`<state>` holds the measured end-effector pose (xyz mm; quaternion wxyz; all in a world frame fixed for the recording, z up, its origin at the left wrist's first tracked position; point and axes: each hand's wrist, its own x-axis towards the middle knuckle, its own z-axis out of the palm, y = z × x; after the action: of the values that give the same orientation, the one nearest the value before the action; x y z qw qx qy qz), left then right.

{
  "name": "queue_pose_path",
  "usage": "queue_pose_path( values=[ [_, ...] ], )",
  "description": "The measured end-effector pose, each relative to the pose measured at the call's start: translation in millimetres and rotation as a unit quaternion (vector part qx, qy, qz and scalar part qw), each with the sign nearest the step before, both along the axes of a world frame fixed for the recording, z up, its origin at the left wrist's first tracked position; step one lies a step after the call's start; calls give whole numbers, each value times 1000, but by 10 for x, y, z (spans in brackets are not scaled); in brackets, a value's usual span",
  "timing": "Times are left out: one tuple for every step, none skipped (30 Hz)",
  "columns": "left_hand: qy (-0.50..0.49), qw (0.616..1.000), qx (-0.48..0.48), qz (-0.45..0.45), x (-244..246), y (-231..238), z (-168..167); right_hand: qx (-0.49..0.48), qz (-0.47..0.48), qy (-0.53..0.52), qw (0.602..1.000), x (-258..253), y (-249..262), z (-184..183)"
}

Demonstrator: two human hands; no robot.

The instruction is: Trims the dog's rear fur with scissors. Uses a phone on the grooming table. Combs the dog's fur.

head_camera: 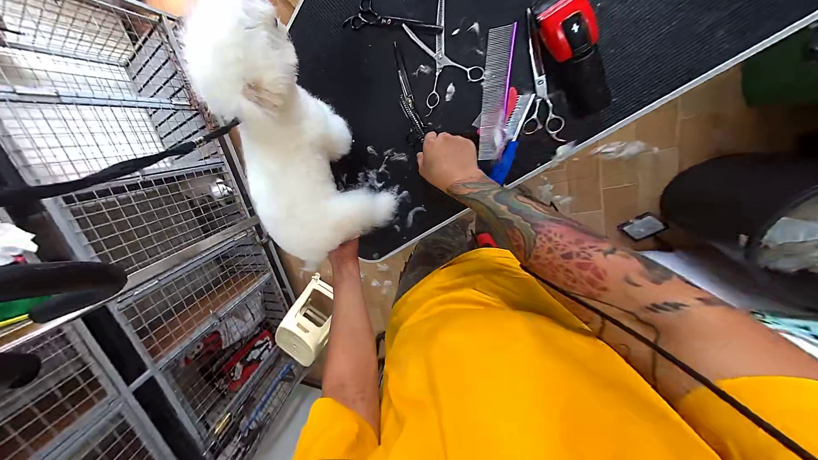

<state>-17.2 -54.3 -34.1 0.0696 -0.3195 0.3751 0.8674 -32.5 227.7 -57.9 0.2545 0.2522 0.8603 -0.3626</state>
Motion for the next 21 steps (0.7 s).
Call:
queue_pose_path(
  values=[
    [0,1000,-2,-4,-27,17,12,2,-3,-15,1000,-31,-17,30],
    [-2,1000,-4,-8,-49,18,26,2,-7,-29,1000,-50,-20,59],
    [-5,1000,-4,-12,-67,-4,45,2,-13,-41,999,-55,-10,86],
    [-12,1000,2,-9,-84,-47,64,3,-22,-44,999,-43,5,104],
    [-21,1000,5,-4,-100,-99,91,5,-28,-39,999,-18,19,112],
    [-31,1000,-1,1,-110,-146,124,4,-33,-27,999,14,23,119],
    [-39,999,-17,-2,-109,-196,150,1,-37,-17,999,51,16,130],
    [-49,998,-31,0,-108,-239,170,-8,-37,-14,999,92,-4,160],
    [-53,998,-41,0,-116,-272,177,-22,-33,-11,999,122,-35,198],
    [-51,998,-40,0,-137,-293,171,-30,-20,-11,999,121,-74,225],
    [-47,998,-42,-2,-149,-306,170,-25,1,-10,1000,118,-135,230],
    [-45,998,-42,-1,-149,-311,175,-17,21,-2,1000,120,-201,215],
    [-50,998,-46,8,-144,-299,186,-11,34,20,999,127,-260,171],
    [-57,997,-57,18,-138,-278,197,-4,46,32,998,106,-300,129],
    [-64,995,-72,22,-128,-266,214,-1,57,33,998,74,-333,95],
    [-70,994,-82,32,-113,-263,228,-6,71,29,997,56,-365,76],
    [-72,993,-89,36,-104,-265,235,-17,90,32,995,66,-398,57],
    [-72,992,-92,40,-96,-268,240,-36,117,44,992,120,-432,33],
    [-70,992,-91,44,-86,-282,240,-56,157,56,985,216,-465,7],
    [-68,993,-86,44,-70,-305,239,-76,210,45,974,318,-488,9],
    [-66,993,-87,43,-53,-329,234,-95,269,6,958,409,-485,49]
  ],
)
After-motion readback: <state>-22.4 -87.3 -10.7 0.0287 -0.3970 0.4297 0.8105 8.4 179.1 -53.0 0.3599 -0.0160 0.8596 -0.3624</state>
